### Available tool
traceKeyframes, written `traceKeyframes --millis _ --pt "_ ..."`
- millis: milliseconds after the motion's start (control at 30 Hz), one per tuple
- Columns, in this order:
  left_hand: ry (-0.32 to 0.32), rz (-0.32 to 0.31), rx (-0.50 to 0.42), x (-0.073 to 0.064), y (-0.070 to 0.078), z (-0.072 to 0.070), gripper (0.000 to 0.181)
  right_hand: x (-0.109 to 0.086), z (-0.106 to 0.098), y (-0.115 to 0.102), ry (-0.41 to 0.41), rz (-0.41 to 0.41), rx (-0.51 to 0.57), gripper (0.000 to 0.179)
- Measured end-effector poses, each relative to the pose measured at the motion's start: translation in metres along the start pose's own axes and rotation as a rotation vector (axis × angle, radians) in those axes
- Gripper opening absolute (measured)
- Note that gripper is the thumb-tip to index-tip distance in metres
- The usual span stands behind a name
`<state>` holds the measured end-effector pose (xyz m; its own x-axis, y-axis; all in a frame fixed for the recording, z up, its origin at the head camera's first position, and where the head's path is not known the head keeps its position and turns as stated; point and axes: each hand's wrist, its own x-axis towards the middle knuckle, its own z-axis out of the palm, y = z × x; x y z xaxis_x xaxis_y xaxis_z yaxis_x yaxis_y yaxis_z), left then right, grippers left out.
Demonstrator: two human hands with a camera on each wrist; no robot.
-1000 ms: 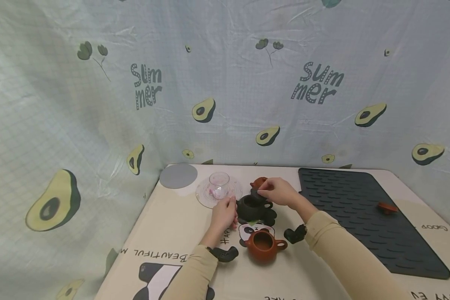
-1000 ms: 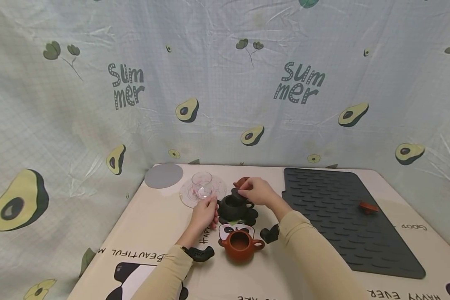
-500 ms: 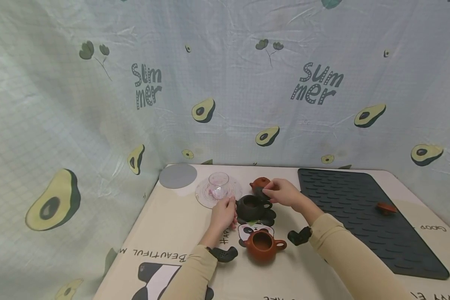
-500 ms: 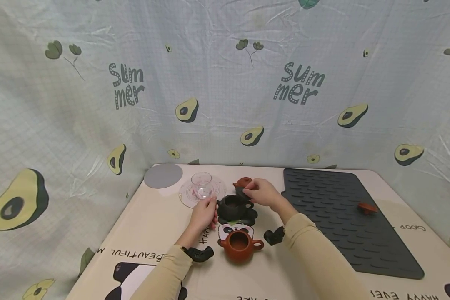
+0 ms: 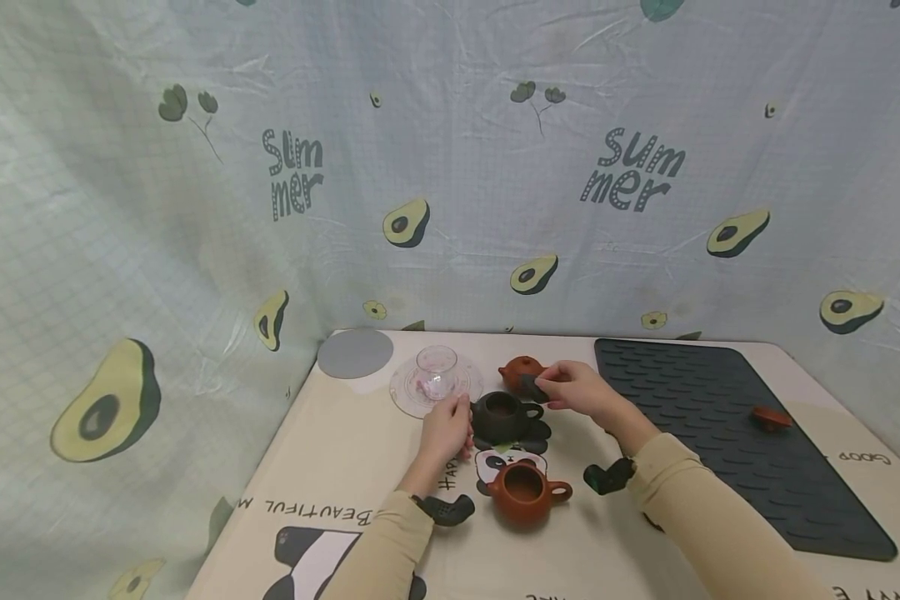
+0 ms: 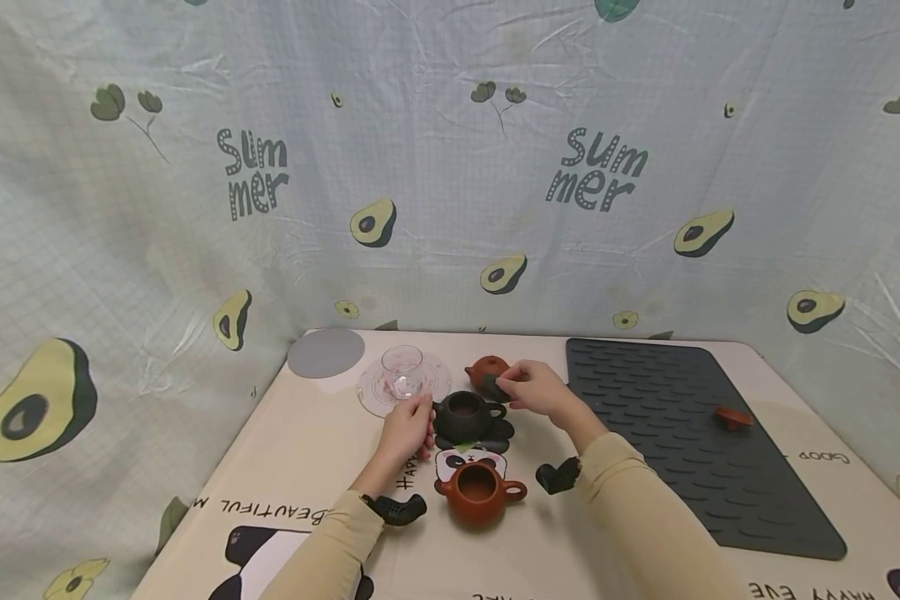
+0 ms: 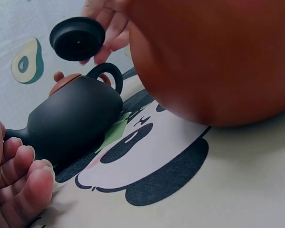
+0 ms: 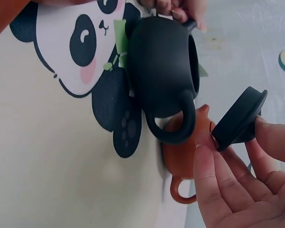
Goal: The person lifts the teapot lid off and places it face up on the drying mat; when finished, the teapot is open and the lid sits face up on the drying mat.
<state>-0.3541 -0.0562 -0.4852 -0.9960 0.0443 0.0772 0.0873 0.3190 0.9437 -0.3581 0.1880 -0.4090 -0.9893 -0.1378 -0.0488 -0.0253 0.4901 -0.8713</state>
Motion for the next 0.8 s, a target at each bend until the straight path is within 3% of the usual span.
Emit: traceKeyframes --millis 200,500,800 --pt "-0.007 -0.031 -0.018 0.0 0.0 0.0 0.041 -0.004 -0.007 0.002 -0.019 0.016 0.045 0.03" --pt "-0.004 0.004 -0.012 -0.003 0.0 0.0 0.042 -0.01 -0.015 0.006 -0.063 0.019 0.116 0.037" --pt "0.002 -0.001 -0.003 -0.004 0.002 0.0 0.041 -0.01 -0.022 0.016 -0.068 0.023 0.194 0.044"
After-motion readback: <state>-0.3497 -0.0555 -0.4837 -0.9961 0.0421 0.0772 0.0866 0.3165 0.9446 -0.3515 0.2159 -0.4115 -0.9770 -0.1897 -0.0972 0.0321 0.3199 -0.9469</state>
